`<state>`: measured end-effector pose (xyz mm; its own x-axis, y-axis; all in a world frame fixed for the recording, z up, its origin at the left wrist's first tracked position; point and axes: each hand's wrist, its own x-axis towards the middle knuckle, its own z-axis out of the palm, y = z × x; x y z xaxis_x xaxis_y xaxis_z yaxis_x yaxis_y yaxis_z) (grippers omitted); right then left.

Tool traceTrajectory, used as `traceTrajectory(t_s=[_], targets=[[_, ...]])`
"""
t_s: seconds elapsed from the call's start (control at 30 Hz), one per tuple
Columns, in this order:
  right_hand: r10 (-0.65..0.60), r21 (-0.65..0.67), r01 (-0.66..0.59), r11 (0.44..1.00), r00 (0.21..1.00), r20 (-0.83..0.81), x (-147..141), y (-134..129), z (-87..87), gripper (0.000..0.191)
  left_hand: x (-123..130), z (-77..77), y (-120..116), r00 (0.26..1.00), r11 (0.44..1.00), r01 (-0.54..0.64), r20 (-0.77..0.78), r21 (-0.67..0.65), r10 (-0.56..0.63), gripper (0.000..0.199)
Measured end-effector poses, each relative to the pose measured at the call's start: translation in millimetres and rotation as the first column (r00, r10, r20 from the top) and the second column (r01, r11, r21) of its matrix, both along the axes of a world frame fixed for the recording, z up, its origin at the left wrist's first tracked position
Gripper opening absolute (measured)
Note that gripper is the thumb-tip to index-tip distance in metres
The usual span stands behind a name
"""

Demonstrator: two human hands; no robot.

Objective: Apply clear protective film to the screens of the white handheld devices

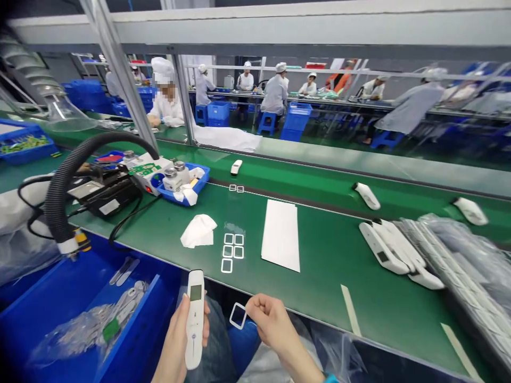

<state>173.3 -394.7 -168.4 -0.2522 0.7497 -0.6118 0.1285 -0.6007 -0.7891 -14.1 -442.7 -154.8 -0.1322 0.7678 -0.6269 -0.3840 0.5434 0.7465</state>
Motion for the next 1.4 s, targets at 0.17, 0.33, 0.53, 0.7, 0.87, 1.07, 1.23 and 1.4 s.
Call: traceTrajectory(t_s=[0.17, 0.33, 0.53, 0.7, 0.87, 1.07, 1.23, 1.4], targets=[[-0.058, -0.063, 0.053, 0.997, 0.995, -0.077, 14, -2, 2.8, 0.06, 17, 7.2, 5, 0.996, 0.996, 0.088, 0.028, 0.032, -0.089, 0.062], [-0.082, -0.083, 0.07, 0.994, 0.986, -0.145, 20, -3, 7.0, 0.054, 24, 5.8, 4, 0.991, 0.991, 0.129, 0.031, 0.017, -0.13, 0.062], [-0.07, -0.084, 0.056, 0.995, 0.981, -0.179, 25, -3, 19.3, 0.043, 24, 7.4, 1, 0.99, 0.99, 0.14, 0.03, -0.014, -0.14, 0.063], [-0.065, -0.082, 0.05, 0.995, 0.98, -0.189, 27, -4, 28.1, 0.032, 27, 8.3, 0, 0.986, 0.986, 0.168, 0.006, -0.01, -0.168, 0.063], [-0.078, -0.084, 0.063, 0.994, 0.979, -0.189, 27, -6, 34.1, 0.032, 29, 6.7, -1, 0.986, 0.986, 0.165, 0.02, -0.021, -0.164, 0.063], [-0.06, -0.069, 0.048, 0.996, 0.982, -0.18, 30, -7, 33.6, 0.031, 31, 5.5, 0, 0.982, 0.982, 0.184, 0.044, -0.031, -0.183, 0.064], [-0.076, -0.081, 0.063, 0.995, 0.981, -0.18, 29, -6, 33.8, 0.028, 34, 2.1, -2, 0.983, 0.982, 0.183, 0.009, -0.045, -0.183, 0.066], [-0.093, -0.098, 0.075, 0.992, 0.978, -0.186, 28, -3, 32.9, 0.028, 14, 4.2, 29, 0.947, 0.98, 0.193, -0.273, 0.056, -0.171, 0.055]])
